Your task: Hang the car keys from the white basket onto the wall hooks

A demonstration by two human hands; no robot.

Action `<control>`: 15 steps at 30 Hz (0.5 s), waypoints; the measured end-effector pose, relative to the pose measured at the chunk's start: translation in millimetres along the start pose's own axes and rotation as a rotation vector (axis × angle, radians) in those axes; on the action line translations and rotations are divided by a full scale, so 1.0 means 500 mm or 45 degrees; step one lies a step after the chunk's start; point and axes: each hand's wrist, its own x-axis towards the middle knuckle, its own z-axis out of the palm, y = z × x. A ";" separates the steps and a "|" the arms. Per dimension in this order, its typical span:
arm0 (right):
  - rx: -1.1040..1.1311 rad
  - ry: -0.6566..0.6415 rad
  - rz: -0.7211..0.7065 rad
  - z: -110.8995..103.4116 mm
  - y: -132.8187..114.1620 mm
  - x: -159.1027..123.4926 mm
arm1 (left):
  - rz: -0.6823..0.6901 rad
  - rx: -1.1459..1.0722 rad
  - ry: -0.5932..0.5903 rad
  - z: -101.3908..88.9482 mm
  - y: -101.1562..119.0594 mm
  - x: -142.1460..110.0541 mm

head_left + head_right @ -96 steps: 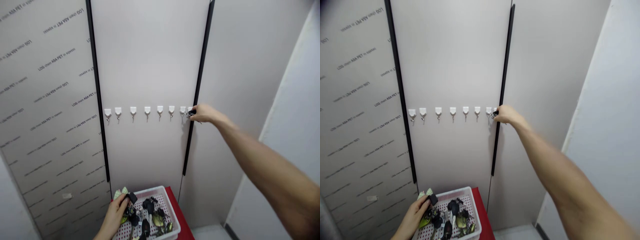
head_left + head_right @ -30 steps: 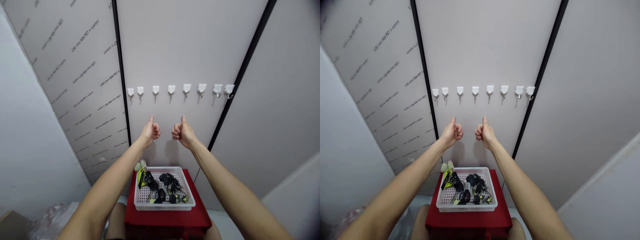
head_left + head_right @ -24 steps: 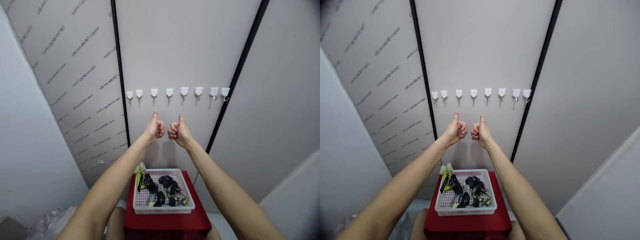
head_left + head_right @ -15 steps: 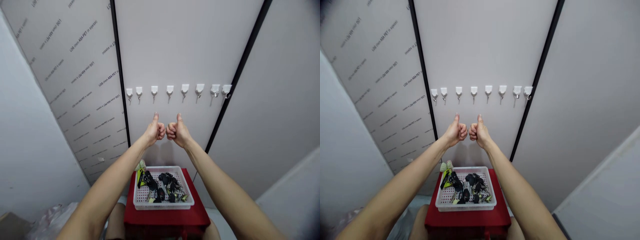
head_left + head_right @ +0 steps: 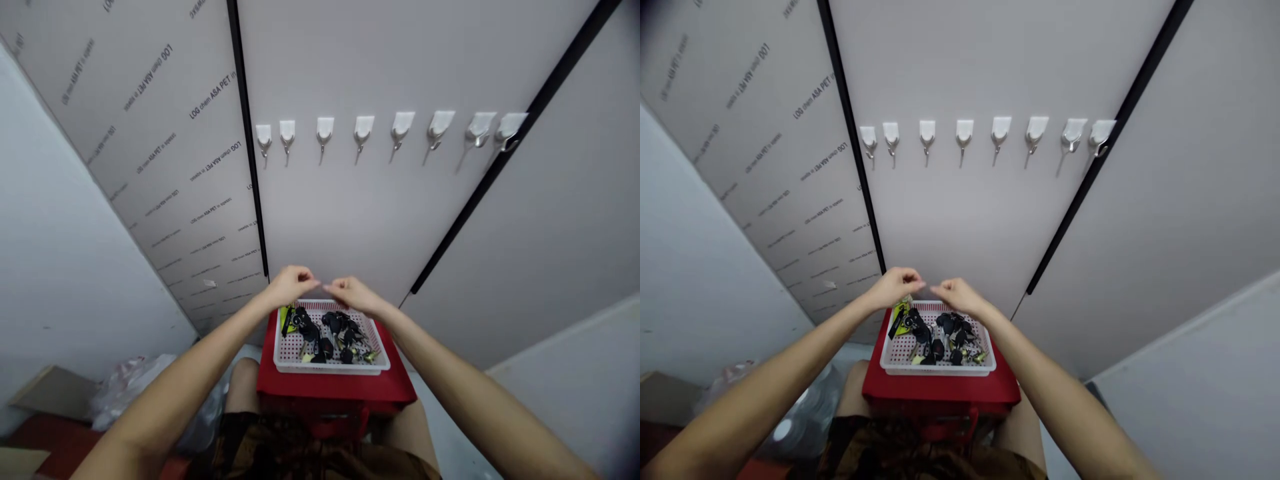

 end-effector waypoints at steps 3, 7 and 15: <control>-0.276 -0.115 0.023 0.047 0.070 -0.008 | 0.165 0.513 -0.130 0.026 -0.053 -0.036; -0.572 -0.179 -0.007 0.090 0.101 -0.014 | 0.281 0.918 -0.271 0.065 -0.086 -0.051; -0.091 -0.113 -0.009 0.051 0.088 -0.009 | 0.098 0.404 -0.040 0.068 -0.091 -0.044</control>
